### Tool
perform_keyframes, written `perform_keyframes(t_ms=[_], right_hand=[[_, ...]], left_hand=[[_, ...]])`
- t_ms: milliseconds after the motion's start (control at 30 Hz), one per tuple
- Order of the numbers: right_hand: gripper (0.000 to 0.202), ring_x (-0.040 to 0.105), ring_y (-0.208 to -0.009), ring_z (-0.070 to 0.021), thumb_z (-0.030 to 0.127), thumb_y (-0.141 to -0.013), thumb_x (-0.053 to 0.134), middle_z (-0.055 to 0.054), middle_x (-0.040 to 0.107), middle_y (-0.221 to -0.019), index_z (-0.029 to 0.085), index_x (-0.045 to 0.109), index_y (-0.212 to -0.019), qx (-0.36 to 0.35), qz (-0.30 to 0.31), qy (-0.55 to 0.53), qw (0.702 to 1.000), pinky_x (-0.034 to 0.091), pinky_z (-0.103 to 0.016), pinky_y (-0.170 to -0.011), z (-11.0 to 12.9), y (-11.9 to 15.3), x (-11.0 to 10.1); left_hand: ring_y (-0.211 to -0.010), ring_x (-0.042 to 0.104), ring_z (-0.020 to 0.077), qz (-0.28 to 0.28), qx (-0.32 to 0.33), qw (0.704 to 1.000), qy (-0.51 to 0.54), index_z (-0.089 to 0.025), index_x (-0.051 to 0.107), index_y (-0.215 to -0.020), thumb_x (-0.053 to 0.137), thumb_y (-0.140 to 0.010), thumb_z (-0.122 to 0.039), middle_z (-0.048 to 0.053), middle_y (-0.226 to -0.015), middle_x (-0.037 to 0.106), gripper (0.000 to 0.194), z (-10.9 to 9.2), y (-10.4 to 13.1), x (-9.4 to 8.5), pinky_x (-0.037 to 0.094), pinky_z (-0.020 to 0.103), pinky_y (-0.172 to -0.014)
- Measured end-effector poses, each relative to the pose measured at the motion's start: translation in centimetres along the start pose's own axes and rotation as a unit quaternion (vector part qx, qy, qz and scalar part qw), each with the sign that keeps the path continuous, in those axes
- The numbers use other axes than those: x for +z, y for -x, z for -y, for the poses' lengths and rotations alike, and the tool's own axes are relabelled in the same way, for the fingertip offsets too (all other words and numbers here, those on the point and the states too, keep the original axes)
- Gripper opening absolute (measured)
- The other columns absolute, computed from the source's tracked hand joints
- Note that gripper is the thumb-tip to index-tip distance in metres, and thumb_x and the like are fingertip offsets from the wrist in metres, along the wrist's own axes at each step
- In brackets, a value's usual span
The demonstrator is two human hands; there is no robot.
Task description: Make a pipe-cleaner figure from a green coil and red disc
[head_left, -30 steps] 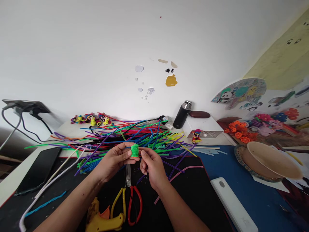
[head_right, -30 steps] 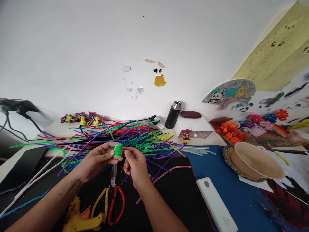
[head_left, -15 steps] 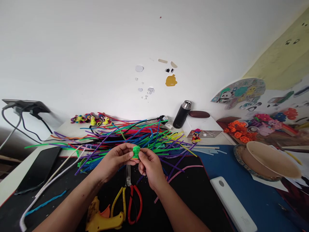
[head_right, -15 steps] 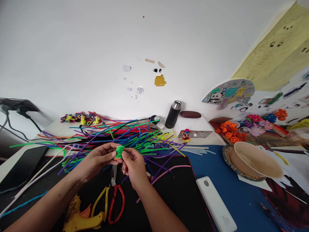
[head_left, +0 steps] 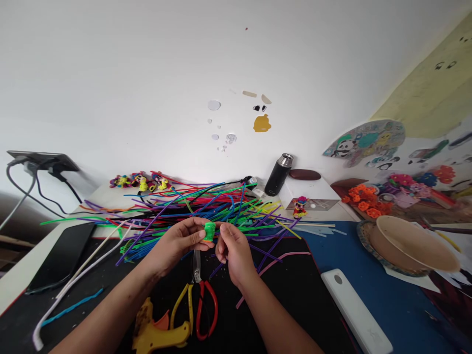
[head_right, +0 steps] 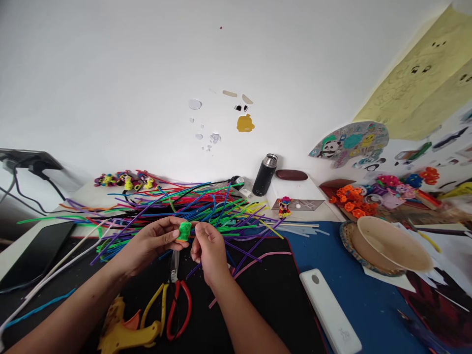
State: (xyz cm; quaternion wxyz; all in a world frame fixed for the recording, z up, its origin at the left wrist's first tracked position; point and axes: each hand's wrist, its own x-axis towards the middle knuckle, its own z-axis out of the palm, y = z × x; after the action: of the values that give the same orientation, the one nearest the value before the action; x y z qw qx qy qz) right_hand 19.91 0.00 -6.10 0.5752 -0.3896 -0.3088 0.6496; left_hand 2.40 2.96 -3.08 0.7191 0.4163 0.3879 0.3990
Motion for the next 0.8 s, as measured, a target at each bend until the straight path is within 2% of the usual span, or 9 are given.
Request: perform_keyframes(t_ms=[200,367,533,800], right_hand=[[0.063,0.041,-0.040,-0.0079,0.072,-0.078,0.088,0.009,0.051,-0.052,0.016,0.075,-0.106,0.008,0.002,0.001,1.000,0.025,-0.020,-0.038,-0.23,-0.06,0.04],[0.064,0.039,-0.037,-0.0075,0.071,-0.073,0.091,0.011,0.049,-0.049,0.017,0.074,-0.102,0.015,-0.002,-0.010,1.000,0.023,-0.019,-0.037,-0.65,-0.17,0.17],[0.065,0.038,-0.037,-0.0067,0.072,-0.073,0.092,0.011,0.050,-0.050,0.017,0.075,-0.102,0.011,-0.005,-0.012,1.000,0.023,-0.019,-0.037,-0.58,-0.05,0.37],[0.064,0.038,-0.037,-0.0067,0.072,-0.074,0.092,0.011,0.049,-0.049,0.017,0.075,-0.102,0.014,-0.001,-0.007,1.000,0.024,-0.019,-0.037,-0.58,0.13,0.41]], left_hand=[[-0.089,0.078,0.0245,0.021,0.023,0.998,-0.059,-0.018,0.080,-0.111,0.099,-0.078,-0.045,0.009,-0.100,0.081,0.048,0.33,-0.04,0.07,0.065,0.033,-0.079],[-0.082,0.079,0.0243,0.039,0.024,0.996,-0.075,-0.016,0.078,-0.111,0.096,-0.082,-0.046,0.009,-0.093,0.081,0.045,0.18,0.00,0.14,0.065,0.034,-0.078],[-0.083,0.080,0.0249,0.038,0.019,0.998,-0.051,-0.016,0.078,-0.108,0.097,-0.081,-0.042,0.011,-0.097,0.083,0.042,0.04,0.10,0.35,0.066,0.035,-0.077],[-0.081,0.080,0.0219,0.029,0.000,1.000,-0.001,-0.017,0.082,-0.108,0.100,-0.078,-0.040,0.011,-0.095,0.083,0.042,0.26,0.27,0.51,0.066,0.029,-0.075]])
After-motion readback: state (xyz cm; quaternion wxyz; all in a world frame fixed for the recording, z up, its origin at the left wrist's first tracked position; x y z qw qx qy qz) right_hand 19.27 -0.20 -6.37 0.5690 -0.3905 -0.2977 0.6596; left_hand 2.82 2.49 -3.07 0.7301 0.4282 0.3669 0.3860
